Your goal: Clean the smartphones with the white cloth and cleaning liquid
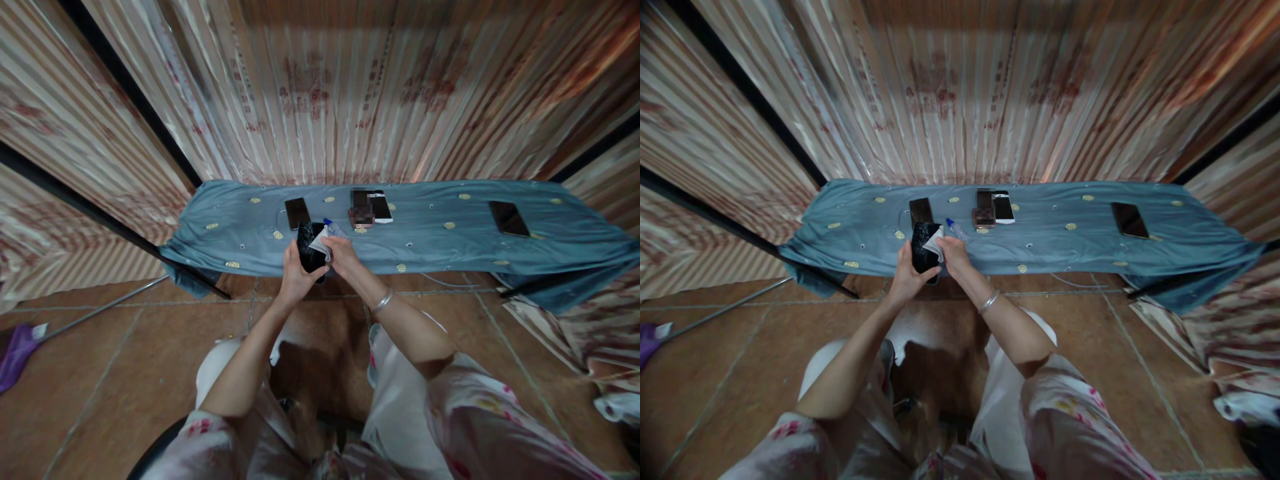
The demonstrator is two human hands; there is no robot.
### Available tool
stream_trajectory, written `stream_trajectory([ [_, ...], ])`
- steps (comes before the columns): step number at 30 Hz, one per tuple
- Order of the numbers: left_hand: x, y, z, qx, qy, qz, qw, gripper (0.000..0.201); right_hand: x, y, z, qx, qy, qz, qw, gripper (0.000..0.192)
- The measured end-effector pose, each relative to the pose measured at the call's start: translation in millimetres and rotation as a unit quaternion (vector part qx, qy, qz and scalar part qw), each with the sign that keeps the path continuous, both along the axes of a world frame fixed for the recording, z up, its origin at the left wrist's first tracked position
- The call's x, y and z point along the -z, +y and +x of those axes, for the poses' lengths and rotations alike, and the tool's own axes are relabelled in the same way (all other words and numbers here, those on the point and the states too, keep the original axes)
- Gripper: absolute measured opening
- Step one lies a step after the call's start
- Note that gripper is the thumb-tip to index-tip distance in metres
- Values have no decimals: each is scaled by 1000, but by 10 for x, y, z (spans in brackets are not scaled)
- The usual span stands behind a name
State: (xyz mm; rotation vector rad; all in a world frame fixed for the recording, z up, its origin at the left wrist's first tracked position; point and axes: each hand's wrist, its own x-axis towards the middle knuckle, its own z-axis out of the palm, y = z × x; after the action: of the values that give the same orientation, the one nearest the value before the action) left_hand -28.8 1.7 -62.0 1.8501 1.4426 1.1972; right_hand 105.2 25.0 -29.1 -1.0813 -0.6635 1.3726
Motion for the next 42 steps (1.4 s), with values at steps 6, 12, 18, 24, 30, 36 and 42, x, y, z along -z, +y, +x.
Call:
stream_trajectory([
  [6,69,40,-2,-2,64,28,998,124,32,16,-20,1,-34,24,999,12],
  [12,-15,32,33,-7,-69,-57,996,109,65,-25,-14,-9,-140,83,987,12],
  [18,-143,-15,104,70,-341,-217,912,66,136,-56,-50,-32,-282,164,945,42],
  [24,-324,-75,84,96,-465,-301,827,46,36,-183,-77,-89,-285,200,933,45],
  [30,-412,-123,45,112,-481,-338,801,36,-68,-284,-50,-138,-320,233,908,58],
  [36,-442,-242,70,154,-476,-357,789,32,-17,-140,10,-114,-336,218,909,60],
  [42,-448,-316,67,162,-479,-374,777,28,41,-20,41,-80,-340,172,921,54],
])
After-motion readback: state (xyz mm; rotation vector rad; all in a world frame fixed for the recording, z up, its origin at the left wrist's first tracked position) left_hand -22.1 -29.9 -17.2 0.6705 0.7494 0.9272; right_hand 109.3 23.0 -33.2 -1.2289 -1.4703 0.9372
